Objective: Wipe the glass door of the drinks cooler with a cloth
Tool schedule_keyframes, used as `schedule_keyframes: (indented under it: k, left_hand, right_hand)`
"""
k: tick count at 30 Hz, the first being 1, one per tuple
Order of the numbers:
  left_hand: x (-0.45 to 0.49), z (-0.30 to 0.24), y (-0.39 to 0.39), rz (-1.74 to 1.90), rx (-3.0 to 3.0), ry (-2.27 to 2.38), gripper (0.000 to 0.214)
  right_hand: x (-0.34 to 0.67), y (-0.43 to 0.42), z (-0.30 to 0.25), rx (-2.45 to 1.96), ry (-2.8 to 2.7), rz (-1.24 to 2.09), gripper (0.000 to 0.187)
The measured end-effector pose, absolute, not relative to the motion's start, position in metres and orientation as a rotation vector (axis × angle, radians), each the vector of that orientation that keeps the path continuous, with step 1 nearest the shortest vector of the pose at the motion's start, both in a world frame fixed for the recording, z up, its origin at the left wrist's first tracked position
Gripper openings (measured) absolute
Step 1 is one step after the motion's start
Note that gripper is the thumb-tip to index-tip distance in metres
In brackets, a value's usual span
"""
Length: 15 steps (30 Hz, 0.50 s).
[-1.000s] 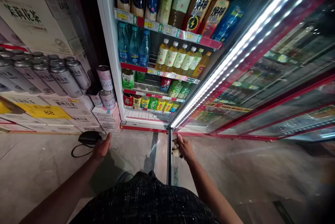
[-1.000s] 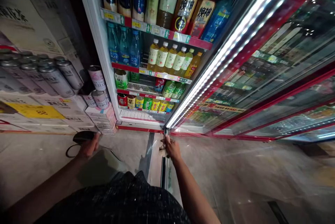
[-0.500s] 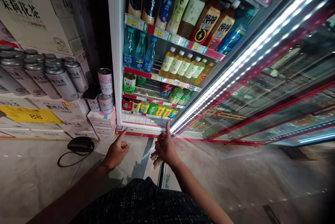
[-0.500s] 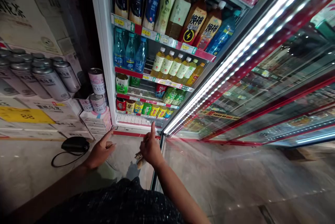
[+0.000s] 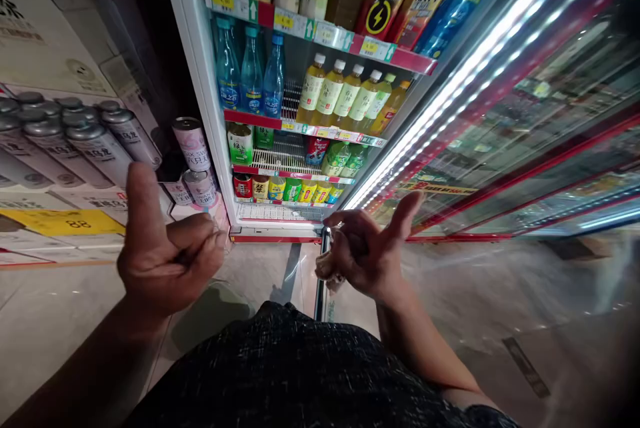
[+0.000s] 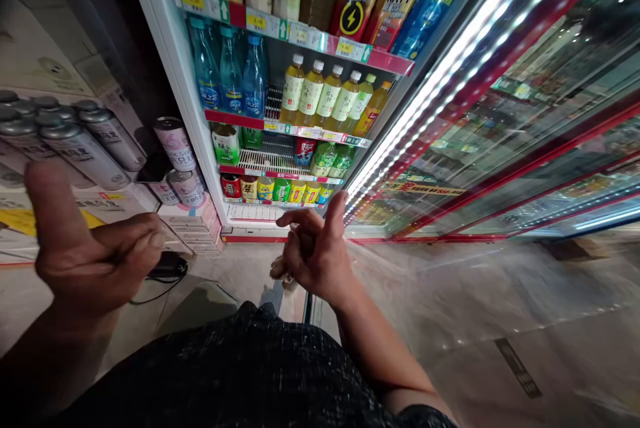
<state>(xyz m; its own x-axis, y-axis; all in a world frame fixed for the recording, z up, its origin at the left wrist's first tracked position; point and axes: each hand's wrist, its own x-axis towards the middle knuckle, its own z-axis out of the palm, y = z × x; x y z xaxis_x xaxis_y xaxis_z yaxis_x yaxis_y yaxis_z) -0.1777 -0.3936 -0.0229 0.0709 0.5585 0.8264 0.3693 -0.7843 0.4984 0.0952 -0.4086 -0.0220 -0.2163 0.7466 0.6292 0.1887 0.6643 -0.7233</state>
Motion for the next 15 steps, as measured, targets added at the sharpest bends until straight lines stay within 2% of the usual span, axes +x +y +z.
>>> schedule_keyframes:
  k: [3, 6, 9, 10, 11, 13, 15]
  left_hand:
    - [-0.159, -0.045, -0.395, 1.694, 2.093, 0.934, 0.096]
    - [-0.137, -0.099, -0.394, 1.353, 1.938, 1.053, 0.093]
    - [-0.11, -0.166, -0.407, 0.737, 1.739, 1.322, 0.074]
    - [-0.1, -0.187, -0.415, 0.482, 1.751, 1.278, 0.066]
    - [-0.091, -0.205, -0.425, 0.376, 1.76, 1.248, 0.058]
    - [-0.072, -0.232, -0.447, 0.212, 1.795, 1.188, 0.047]
    - [-0.056, -0.25, -0.468, 0.096, 1.823, 1.146, 0.047]
  right_hand:
    - [0.093, -0.407, -0.04, -0.757, -1.734, 0.646, 0.097]
    - [0.092, -0.407, -0.061, -0.842, -1.764, 0.68, 0.087]
    - [0.09, -0.408, -0.08, -0.869, -1.855, 0.741, 0.06]
    - [0.089, -0.408, -0.087, -0.853, -1.88, 0.785, 0.052]
    - [0.087, -0.407, -0.094, -0.831, -1.895, 0.852, 0.047]
    - [0.084, -0.407, -0.112, -0.809, -1.856, 1.052, 0.044]
    - [0.084, -0.414, -0.137, -0.902, -1.653, 1.263, 0.052]
